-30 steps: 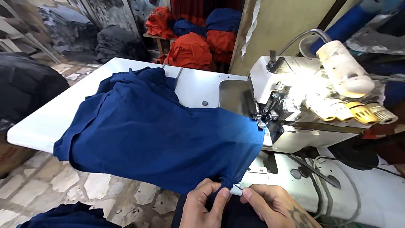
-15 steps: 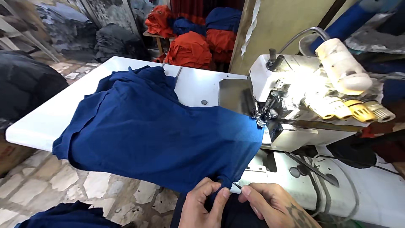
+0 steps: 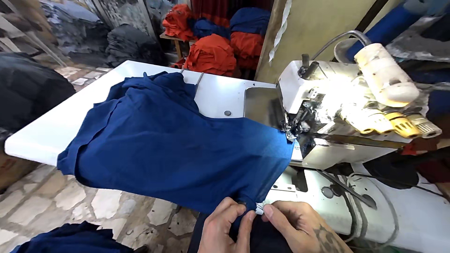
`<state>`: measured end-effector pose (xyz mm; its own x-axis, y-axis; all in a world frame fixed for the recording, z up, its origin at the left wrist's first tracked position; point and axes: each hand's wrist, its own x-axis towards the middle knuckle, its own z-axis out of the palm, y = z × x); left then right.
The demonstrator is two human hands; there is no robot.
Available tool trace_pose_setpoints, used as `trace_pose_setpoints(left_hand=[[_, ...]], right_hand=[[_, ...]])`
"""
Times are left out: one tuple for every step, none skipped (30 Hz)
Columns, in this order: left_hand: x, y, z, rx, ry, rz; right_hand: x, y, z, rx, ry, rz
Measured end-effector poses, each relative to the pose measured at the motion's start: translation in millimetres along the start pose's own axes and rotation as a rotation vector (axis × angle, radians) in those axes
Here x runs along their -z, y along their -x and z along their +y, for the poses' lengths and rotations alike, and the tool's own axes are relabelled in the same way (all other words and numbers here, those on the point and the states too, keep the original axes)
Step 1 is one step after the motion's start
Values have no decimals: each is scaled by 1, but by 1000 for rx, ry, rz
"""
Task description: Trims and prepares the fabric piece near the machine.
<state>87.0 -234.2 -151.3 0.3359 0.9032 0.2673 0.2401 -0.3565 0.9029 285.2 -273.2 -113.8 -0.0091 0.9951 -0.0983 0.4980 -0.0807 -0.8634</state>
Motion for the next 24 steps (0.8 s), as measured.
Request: trace_pose_setpoints(left_hand=[[1, 0, 1, -12, -26, 6], [1, 1, 2, -22, -49, 12], [2, 1, 3, -27, -61, 15], [3, 1, 5, -27, -62, 15], [4, 2, 5, -21, -55, 15], [4, 3, 5, -10, -47, 14], [5, 4, 5, 3, -39, 15], [5, 5, 4, 17, -26, 16], [6, 5, 4, 28, -14, 16], [5, 6, 4, 34, -2, 18], [4, 6, 3, 34, 10, 18], [3, 6, 3, 32, 19, 16], [2, 5, 3, 31, 27, 14], [2, 5, 3, 33, 32, 12], [2, 5, 3, 36, 37, 10], [2, 5, 3, 39, 40, 11], [2, 5, 3, 41, 42, 10], [3, 5, 3, 42, 44, 10], [3, 5, 3, 44, 43, 8], [3, 6, 3, 42, 42, 8], [4, 6, 3, 40, 42, 9], [4, 6, 3, 37, 43, 10], [4, 6, 3, 35, 46, 12], [4, 6, 3, 35, 49, 12]], right_hand=[[-1, 0, -1, 5, 2, 8], [-2, 0, -2, 7, 6, 17], [-3, 0, -3, -4, 10, 29], [-5, 0, -6, -33, 14, 47], [-6, 0, -7, -55, 23, 74], [-8, 1, -6, -61, 38, 97], [-8, 2, -3, -46, 57, 111], [-8, 3, 1, -9, 70, 113], [-6, 5, 2, 16, 62, 88], [-4, 8, 2, 25, 41, 52], [-2, 10, 2, 21, 18, 30], [-2, 12, 1, 0, 5, 29], [-2, 12, -2, -29, -5, 35], [-2, 13, -4, -59, -16, 36], [-3, 12, -5, -74, -26, 38], [-3, 12, -4, -72, -31, 37], [-4, 10, 0, -51, -37, 34], [-5, 9, 2, -36, -40, 25], [-5, 8, 4, -28, -44, 15], [-5, 7, 5, -22, -52, 4], [-4, 6, 5, -17, -60, -7], [-3, 5, 4, -17, -65, -15], [-3, 5, 4, -16, -68, -17], [-3, 6, 3, -17, -68, -18]])
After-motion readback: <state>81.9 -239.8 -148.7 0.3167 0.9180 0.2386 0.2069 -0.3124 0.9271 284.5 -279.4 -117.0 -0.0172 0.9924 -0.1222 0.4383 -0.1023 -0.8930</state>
